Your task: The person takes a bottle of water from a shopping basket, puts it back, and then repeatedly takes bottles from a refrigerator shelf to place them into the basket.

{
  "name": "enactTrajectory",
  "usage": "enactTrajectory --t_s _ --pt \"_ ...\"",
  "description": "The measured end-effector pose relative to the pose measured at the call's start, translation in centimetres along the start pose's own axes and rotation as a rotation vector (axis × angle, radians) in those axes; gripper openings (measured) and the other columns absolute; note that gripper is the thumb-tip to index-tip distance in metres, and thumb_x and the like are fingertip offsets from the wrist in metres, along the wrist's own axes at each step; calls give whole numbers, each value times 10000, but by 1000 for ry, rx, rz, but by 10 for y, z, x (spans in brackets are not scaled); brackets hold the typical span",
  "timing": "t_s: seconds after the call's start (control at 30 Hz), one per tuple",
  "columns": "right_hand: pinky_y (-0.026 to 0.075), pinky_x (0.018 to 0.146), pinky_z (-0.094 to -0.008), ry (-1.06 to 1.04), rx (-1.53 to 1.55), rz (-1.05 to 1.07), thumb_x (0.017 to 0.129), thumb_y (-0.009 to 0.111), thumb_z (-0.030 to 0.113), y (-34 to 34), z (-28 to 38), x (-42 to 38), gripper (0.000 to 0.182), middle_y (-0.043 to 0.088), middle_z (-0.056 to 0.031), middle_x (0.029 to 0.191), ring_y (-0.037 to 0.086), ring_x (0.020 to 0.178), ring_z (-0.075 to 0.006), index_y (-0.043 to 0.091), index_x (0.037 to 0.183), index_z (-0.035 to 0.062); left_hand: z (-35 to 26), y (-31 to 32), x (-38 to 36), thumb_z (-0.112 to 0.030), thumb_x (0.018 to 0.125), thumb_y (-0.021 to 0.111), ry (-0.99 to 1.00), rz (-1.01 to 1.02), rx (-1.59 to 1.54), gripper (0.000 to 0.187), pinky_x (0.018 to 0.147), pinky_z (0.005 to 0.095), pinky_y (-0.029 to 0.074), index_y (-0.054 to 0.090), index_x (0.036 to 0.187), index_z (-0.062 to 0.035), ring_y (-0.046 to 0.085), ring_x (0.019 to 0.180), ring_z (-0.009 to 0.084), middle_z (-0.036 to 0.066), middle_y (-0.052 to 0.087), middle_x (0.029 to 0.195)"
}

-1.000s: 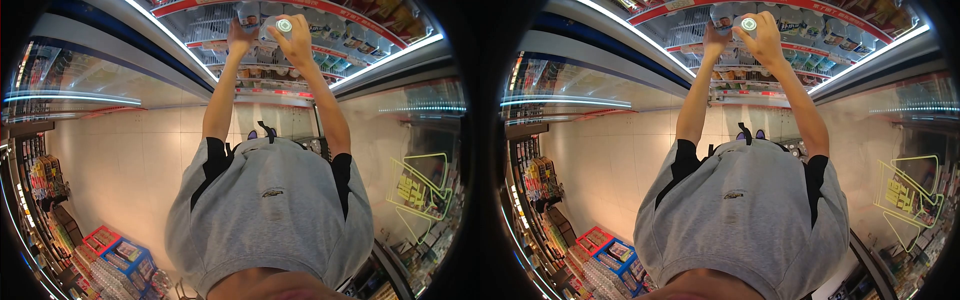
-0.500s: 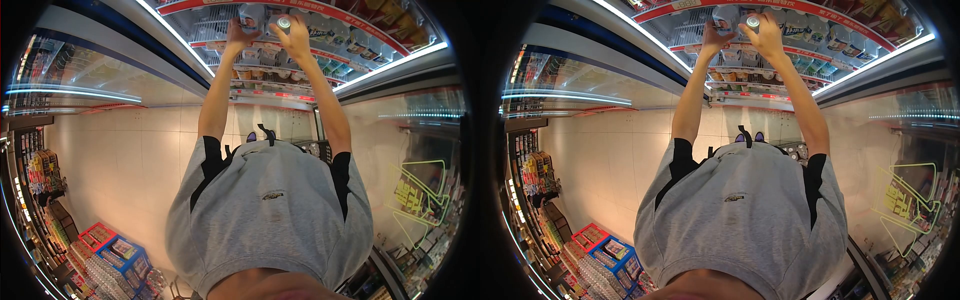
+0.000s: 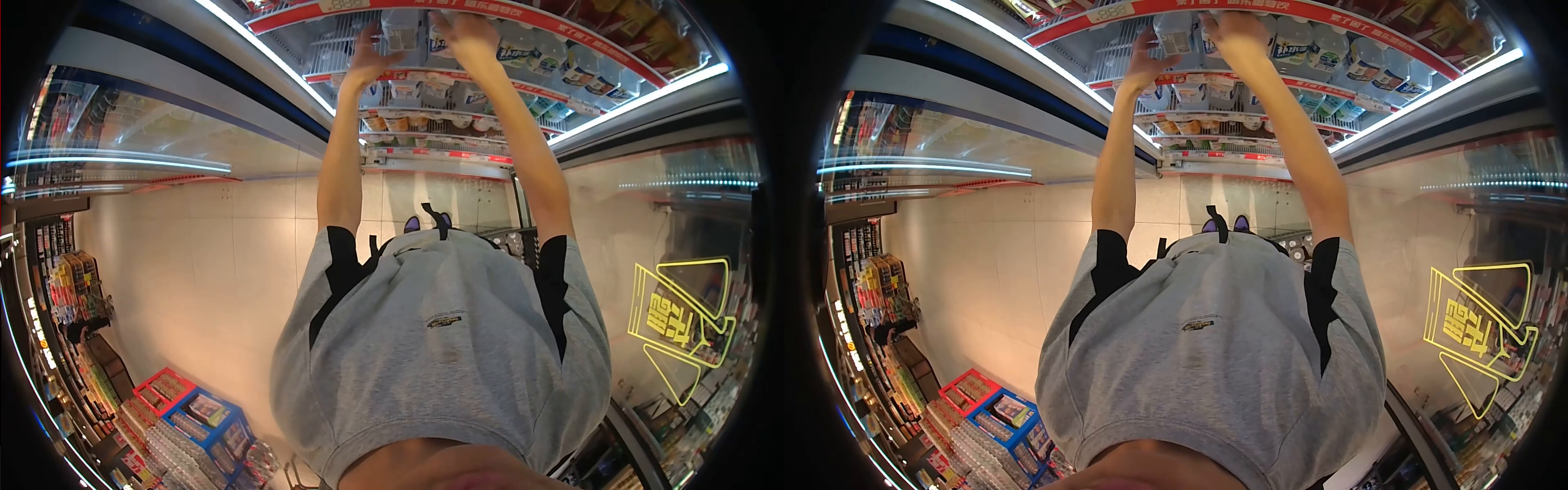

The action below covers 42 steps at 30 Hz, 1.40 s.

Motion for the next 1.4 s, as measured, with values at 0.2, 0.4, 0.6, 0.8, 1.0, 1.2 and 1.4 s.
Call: enactTrajectory --t_s 0.2,0.4,0.6,0.8,1.0,1.2,1.4 --pt "493 810 -499 124 53 196 901 546 358 -6 2 -1 355 622 -206 1124 619 915 -421 632 1136 107 -56 14 -6 -342 616 885 -109 -240 -23 967 922 399 475 358 1335 32 549 1125 313 219 551 1195" --pt "512 709 -444 177 253 -114 859 630 381 -18 -7 -66 483 650 -106 834 644 773 -346 553 1228 78 -19 16 -1 -311 680 851 10 -39 -276 781 843 379 508 473 1278 20 603 1031 308 169 598 1100" --pt "525 648 -474 169 240 -74 862 591 324 -3 -21 -99 469 660 -182 910 649 748 -412 526 1251 68 -15 2 6 -314 693 856 30 106 23 748 837 344 521 514 1288 -15 551 1118 255 153 556 1191" --pt "525 682 -491 167 255 66 858 589 308 9 -22 -101 519 643 -207 994 646 806 -416 466 1315 94 -29 3 4 -281 715 853 -13 -31 -225 714 845 343 520 503 1255 29 590 1072 251 164 599 1153" --pt "527 706 -505 136 215 67 849 570 260 26 -26 -110 599 622 -218 1048 644 820 -419 390 1403 118 -33 6 -2 -253 742 835 -42 62 -412 699 836 359 529 486 1281 24 600 1076 242 181 613 1168" --pt "528 704 -459 140 203 79 856 579 262 27 -14 -117 670 631 -179 1065 643 813 -385 334 1473 177 -32 19 -4 -299 682 871 -41 3 -333 814 846 366 517 476 1315 27 598 1080 270 191 585 1205" --pt "537 662 -452 63 109 155 861 564 246 34 -3 -122 752 588 -156 1187 649 784 -374 201 1521 255 -26 28 -4 -323 637 894 10 -83 -218 837 868 396 498 509 1292 27 560 1133 299 208 553 1228"
Point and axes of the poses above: each hand's wrist, its own x-axis towards the middle knuckle, its own y-axis out of the palm, z = x × y, the point moved 5 cm from there along x, towards the middle knuckle
